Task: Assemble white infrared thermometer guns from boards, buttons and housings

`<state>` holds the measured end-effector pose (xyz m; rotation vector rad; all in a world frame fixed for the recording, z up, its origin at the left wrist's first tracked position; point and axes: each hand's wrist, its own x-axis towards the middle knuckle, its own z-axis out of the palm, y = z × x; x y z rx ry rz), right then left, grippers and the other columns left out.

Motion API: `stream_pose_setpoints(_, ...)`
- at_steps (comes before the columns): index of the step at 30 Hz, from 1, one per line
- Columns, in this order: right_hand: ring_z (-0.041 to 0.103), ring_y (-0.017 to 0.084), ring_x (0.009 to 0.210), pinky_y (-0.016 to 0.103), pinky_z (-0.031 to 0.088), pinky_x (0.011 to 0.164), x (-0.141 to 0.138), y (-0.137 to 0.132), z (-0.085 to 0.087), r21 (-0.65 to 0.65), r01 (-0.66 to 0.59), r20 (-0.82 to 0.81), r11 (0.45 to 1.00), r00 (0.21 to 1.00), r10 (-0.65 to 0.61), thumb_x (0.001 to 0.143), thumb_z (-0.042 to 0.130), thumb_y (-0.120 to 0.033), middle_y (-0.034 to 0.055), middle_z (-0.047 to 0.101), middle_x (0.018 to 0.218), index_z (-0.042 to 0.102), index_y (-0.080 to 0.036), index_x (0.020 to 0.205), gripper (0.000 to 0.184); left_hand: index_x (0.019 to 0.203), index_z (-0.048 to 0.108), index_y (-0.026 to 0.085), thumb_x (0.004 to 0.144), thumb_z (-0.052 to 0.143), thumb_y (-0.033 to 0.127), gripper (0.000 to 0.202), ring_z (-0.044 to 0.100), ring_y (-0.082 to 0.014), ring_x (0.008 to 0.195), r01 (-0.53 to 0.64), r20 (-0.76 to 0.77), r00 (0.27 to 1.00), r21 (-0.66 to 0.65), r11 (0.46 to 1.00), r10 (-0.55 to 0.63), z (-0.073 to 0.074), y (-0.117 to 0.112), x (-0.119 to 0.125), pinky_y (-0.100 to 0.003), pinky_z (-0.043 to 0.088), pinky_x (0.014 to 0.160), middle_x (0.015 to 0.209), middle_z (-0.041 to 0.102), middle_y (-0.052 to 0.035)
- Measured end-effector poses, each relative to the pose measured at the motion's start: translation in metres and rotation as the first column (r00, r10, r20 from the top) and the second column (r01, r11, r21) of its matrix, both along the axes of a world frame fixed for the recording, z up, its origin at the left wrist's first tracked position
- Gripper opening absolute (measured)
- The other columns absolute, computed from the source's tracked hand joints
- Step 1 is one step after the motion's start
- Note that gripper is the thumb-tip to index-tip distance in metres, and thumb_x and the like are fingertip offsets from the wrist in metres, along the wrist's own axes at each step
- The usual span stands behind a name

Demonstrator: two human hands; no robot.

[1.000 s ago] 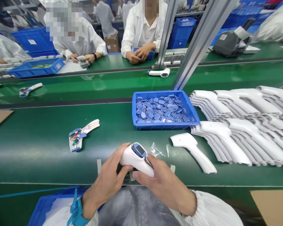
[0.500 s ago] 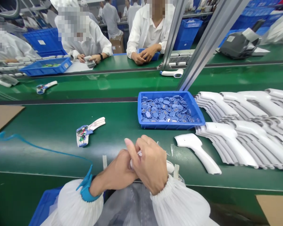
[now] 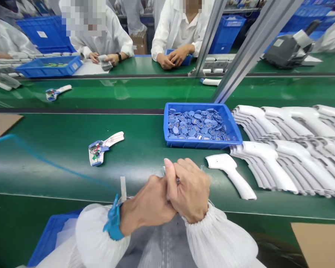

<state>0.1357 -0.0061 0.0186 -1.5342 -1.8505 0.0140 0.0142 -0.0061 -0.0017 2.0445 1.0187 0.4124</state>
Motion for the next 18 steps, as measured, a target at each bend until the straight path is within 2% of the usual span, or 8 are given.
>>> stream_pose_setpoints(2, 0.038, 0.011, 0.053, 0.031, 0.026, 0.054, -0.001, 0.003, -0.002, 0.026, 0.027, 0.003, 0.999, 1.0, -0.027, 0.1, 0.046, -0.028, -0.0025, 0.038, 0.051, 0.033, -0.022, 0.054, 0.048, 0.107, 0.062, 0.012, 0.079, 0.058, 0.023, 0.031, 0.067, -0.0317, 0.068, -0.056, -0.065, 0.996, 0.033, 0.998, 0.058, -0.003, -0.001, 0.004, -0.038, 0.042, 0.059, 0.08, 0.071, -0.0134)
stream_pose_setpoints(4, 0.037, 0.011, 0.052, 0.031, 0.026, 0.054, 0.0, 0.004, -0.002, 0.032, 0.071, -0.013, 0.997, 0.997, -0.071, 0.099, 0.047, -0.029, -0.0027, 0.038, 0.05, 0.033, -0.022, 0.053, 0.049, 0.107, 0.061, 0.011, 0.08, 0.057, 0.023, 0.03, 0.068, -0.0336, 0.071, -0.084, -0.075, 0.993, 0.038, 0.996, 0.087, -0.004, -0.003, 0.006, -0.039, 0.042, 0.061, 0.08, 0.071, -0.0144)
stream_pose_setpoints(8, 0.04, 0.011, 0.051, 0.03, 0.028, 0.054, 0.007, 0.001, 0.002, 0.043, 0.151, -0.082, 0.988, 0.986, -0.147, 0.099, 0.048, -0.029, -0.0021, 0.043, 0.05, 0.04, -0.021, 0.052, 0.048, 0.102, 0.056, 0.018, 0.085, 0.061, 0.031, 0.022, 0.066, -0.0242, 0.072, -0.056, 0.122, 0.99, -0.101, 0.993, 0.069, -0.004, -0.003, 0.003, -0.032, 0.041, 0.06, 0.087, 0.071, -0.0062)
stream_pose_setpoints(10, 0.043, 0.012, 0.052, 0.031, 0.029, 0.055, 0.011, -0.001, 0.003, 0.033, 0.17, -0.098, 0.985, 0.981, -0.166, 0.099, 0.048, -0.031, -0.0011, 0.046, 0.05, 0.044, -0.021, 0.053, 0.048, 0.099, 0.055, 0.02, 0.088, 0.063, 0.037, 0.022, 0.064, -0.0217, 0.074, -0.064, 0.167, 0.982, -0.159, 0.985, 0.091, -0.005, -0.003, 0.0, -0.03, 0.039, 0.061, 0.09, 0.07, -0.0041)
stream_pose_setpoints(12, 0.045, 0.013, 0.053, 0.031, 0.031, 0.056, 0.014, -0.002, 0.005, -0.03, 0.145, -0.107, 0.989, 0.983, -0.147, 0.099, 0.049, -0.036, -0.0005, 0.049, 0.052, 0.049, -0.021, 0.055, 0.046, 0.1, 0.055, 0.02, 0.091, 0.061, 0.044, 0.026, 0.063, -0.0216, 0.075, -0.084, 0.138, 0.984, -0.176, 0.981, 0.109, -0.004, -0.002, -0.002, -0.03, 0.037, 0.062, 0.089, 0.069, -0.0042)
stream_pose_setpoints(15, 0.055, 0.015, 0.061, 0.031, 0.037, 0.06, 0.019, -0.001, 0.008, -0.167, 0.036, -0.141, 0.985, 0.988, -0.06, 0.098, 0.05, -0.042, 0.0005, 0.06, 0.062, 0.06, -0.021, 0.064, 0.041, 0.104, 0.056, 0.021, 0.092, 0.06, 0.051, 0.033, 0.061, -0.0215, 0.074, -0.095, 0.102, 0.987, -0.227, 0.969, 0.121, 0.0, -0.001, -0.008, -0.03, 0.035, 0.061, 0.088, 0.068, -0.0042)
stream_pose_setpoints(18, 0.063, 0.016, 0.071, 0.029, 0.043, 0.065, 0.034, 0.009, 0.014, -0.244, -0.024, -0.2, 0.97, 0.979, -0.026, 0.098, 0.05, -0.044, 0.0002, 0.07, 0.075, 0.068, -0.024, 0.074, 0.036, 0.102, 0.06, 0.022, 0.09, 0.063, 0.049, 0.03, 0.059, -0.0195, 0.073, -0.112, 0.075, 0.988, -0.256, 0.96, 0.135, 0.011, 0.003, -0.022, -0.029, 0.036, 0.062, 0.085, 0.067, -0.0014)
